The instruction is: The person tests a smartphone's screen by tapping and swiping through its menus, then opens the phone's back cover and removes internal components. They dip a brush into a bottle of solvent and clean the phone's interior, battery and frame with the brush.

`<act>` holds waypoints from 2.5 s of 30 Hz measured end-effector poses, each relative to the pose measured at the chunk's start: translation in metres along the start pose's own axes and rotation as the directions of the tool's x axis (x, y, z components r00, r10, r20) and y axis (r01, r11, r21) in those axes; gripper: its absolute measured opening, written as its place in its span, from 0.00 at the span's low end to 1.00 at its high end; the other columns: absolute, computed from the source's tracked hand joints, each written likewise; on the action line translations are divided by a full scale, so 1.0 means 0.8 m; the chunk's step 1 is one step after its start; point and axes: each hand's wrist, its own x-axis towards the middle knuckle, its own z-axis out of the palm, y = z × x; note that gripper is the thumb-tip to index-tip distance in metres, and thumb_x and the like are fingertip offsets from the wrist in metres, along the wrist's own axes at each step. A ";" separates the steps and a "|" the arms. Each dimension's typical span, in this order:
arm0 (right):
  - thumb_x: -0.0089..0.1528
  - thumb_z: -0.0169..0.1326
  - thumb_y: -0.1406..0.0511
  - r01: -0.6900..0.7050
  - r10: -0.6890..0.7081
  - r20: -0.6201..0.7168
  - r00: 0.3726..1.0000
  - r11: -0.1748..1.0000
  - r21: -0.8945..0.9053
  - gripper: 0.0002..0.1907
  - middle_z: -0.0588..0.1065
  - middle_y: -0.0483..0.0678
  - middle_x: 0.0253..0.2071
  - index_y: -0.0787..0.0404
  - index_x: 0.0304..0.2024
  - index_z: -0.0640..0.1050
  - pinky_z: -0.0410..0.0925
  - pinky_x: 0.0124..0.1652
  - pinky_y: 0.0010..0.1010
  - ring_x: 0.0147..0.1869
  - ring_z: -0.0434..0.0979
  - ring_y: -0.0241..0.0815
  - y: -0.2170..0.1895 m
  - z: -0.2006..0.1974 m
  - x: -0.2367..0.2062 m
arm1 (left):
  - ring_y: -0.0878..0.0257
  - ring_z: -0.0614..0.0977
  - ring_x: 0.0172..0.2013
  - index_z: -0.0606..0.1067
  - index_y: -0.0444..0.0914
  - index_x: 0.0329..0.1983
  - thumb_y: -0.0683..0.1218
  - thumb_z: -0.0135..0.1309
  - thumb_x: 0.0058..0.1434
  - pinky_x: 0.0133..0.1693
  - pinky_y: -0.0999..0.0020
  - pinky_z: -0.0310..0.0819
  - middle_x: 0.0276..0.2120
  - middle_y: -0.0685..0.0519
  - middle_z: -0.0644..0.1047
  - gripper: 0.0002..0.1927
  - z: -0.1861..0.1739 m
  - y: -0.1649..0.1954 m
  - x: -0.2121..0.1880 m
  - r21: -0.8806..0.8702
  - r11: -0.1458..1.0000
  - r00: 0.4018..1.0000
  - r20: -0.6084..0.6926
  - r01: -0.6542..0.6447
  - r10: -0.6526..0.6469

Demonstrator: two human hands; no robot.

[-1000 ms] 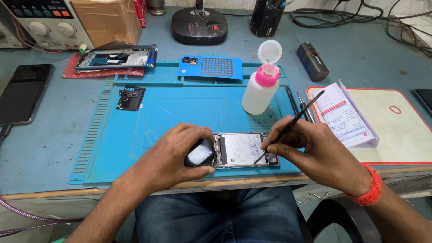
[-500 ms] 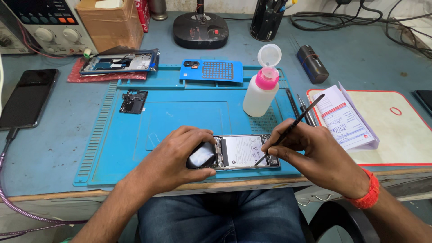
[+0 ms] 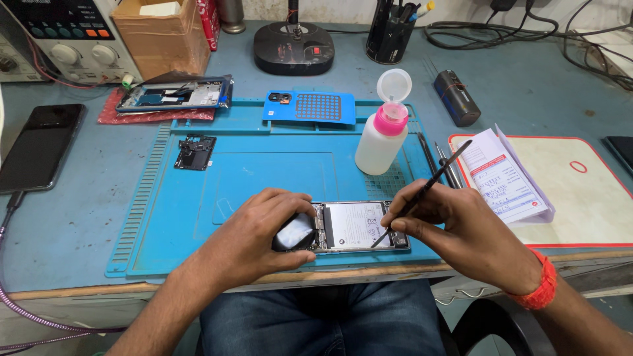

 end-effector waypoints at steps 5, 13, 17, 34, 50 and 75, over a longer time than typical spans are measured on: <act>0.60 0.60 0.68 -0.038 0.039 0.015 0.999 0.998 -0.040 0.09 0.86 0.46 0.37 0.64 0.41 0.78 0.79 0.40 0.26 0.41 0.86 0.31 -0.004 -0.002 0.005 | 0.50 0.76 0.56 0.74 0.39 0.50 0.50 0.71 0.47 0.56 0.57 0.71 0.53 0.48 0.78 0.28 0.000 0.000 0.000 -0.015 1.000 1.000 0.007 -0.004 0.004; 0.61 0.58 0.69 -0.038 0.035 0.064 0.997 0.999 0.038 0.09 0.84 0.47 0.37 0.66 0.42 0.77 0.79 0.38 0.26 0.37 0.84 0.32 -0.006 0.002 0.009 | 0.50 0.76 0.57 0.75 0.39 0.50 0.50 0.70 0.48 0.57 0.57 0.71 0.53 0.48 0.78 0.28 -0.001 0.001 0.000 -0.013 1.000 1.000 0.018 0.010 -0.010; 0.60 0.59 0.69 -0.052 0.051 0.074 0.996 0.999 0.011 0.09 0.84 0.47 0.34 0.65 0.42 0.78 0.78 0.36 0.26 0.35 0.83 0.33 -0.007 0.001 0.011 | 0.50 0.76 0.57 0.75 0.39 0.50 0.49 0.70 0.48 0.57 0.56 0.70 0.53 0.47 0.78 0.27 0.000 -0.001 0.000 -0.008 1.000 1.000 0.003 -0.020 0.020; 0.58 0.61 0.67 -0.011 0.079 0.356 0.931 0.982 -0.189 0.05 0.84 0.44 0.28 0.60 0.36 0.80 0.74 0.33 0.27 0.31 0.83 0.34 -0.048 -0.015 0.052 | 0.52 0.77 0.51 0.74 0.38 0.53 0.49 0.71 0.47 0.53 0.60 0.74 0.48 0.49 0.79 0.31 0.000 0.002 0.002 -0.038 0.999 1.000 0.005 0.027 -0.027; 0.58 0.56 0.74 0.454 -0.359 0.380 0.852 0.869 -0.196 0.04 0.82 0.48 0.36 0.65 0.35 0.80 0.77 0.43 0.30 0.43 0.86 0.41 -0.025 -0.012 0.018 | 0.50 0.77 0.52 0.74 0.36 0.53 0.48 0.71 0.46 0.53 0.58 0.73 0.47 0.47 0.79 0.31 0.000 0.000 0.001 -0.022 1.000 1.000 -0.025 -0.005 0.005; 0.53 0.57 0.74 0.636 -0.517 0.385 0.764 0.704 -0.316 0.14 0.80 0.50 0.51 0.61 0.41 0.79 0.75 0.42 0.33 0.48 0.85 0.51 0.012 -0.008 -0.024 | 0.50 0.78 0.52 0.74 0.36 0.54 0.49 0.70 0.47 0.53 0.58 0.74 0.47 0.46 0.79 0.32 0.002 -0.004 0.000 -0.032 0.999 1.000 -0.030 -0.003 0.002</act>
